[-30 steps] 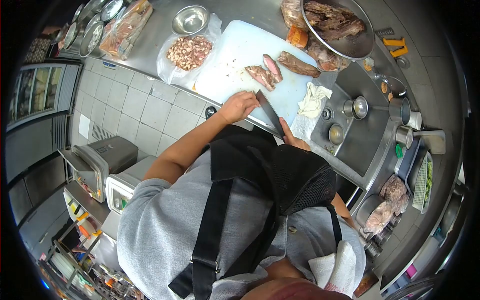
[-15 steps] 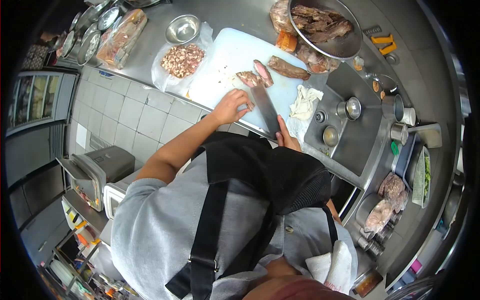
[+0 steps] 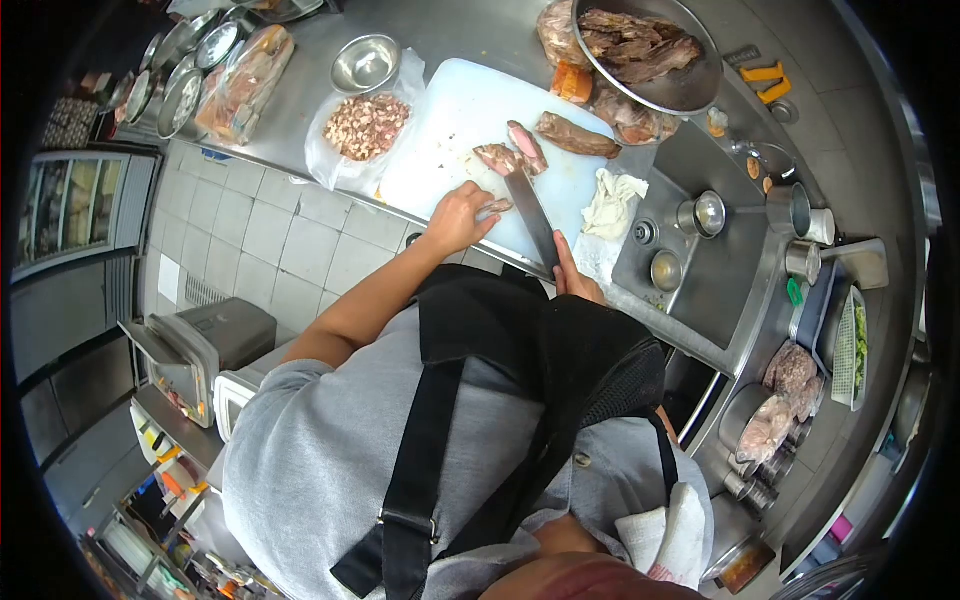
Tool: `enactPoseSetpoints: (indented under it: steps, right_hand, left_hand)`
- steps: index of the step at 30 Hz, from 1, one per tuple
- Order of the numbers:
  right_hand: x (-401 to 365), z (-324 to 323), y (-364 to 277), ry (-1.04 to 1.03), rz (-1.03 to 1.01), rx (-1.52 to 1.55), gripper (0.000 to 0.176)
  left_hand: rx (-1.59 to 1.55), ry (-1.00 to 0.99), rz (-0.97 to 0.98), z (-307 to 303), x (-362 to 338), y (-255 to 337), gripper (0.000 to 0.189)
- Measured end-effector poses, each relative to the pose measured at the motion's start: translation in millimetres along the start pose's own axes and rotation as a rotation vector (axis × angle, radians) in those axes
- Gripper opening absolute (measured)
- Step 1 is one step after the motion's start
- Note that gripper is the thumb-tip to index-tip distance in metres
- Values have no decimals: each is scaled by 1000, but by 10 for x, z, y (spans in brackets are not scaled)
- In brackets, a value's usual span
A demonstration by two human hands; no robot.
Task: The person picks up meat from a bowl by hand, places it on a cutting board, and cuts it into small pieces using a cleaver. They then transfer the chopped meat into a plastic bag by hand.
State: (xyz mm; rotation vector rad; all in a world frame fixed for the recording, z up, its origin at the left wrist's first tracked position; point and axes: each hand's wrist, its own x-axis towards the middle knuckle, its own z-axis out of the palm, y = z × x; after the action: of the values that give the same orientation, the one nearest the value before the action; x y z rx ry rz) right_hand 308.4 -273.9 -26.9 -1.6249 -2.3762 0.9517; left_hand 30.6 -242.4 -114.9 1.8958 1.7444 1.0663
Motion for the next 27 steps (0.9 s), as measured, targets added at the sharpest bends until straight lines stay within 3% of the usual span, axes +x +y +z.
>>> enactPoseSetpoints:
  steps: [2,4,14,16,20,22,25,27]
  right_hand:
    - [20,56,10,86,-73,-22,67]
    - [77,107,69,-93,-30,-23,68]
    - [83,-12,-92,-71,-19,-45,69]
    - [128,4,-97,-230,74,-123,70]
    - [98,-118,-194,-195,24,-134,70]
    - [76,-39,-188,-49,4,-35,69]
    - [107,10,-157,-210,28,-62,68]
    - [73,-8,-163,-168,-3,-42,68]
  left_hand:
    - [22,-125,59,-40,-9,-54,19]
    - [41,-129,55,-26,3,-76,18]
    - [54,-56,24,-67,-51,-38,15]
    - [61,-85,4,-67,-86,-69,15]
    - [73,-108,-12,-89,-106,-79,16]
    - [74,-110,-41,-119,-110,-63,15]
    - [64,-118,-63,-211,-156,-102,13]
    - [52,-122,-48,-246,-169,-137,13]
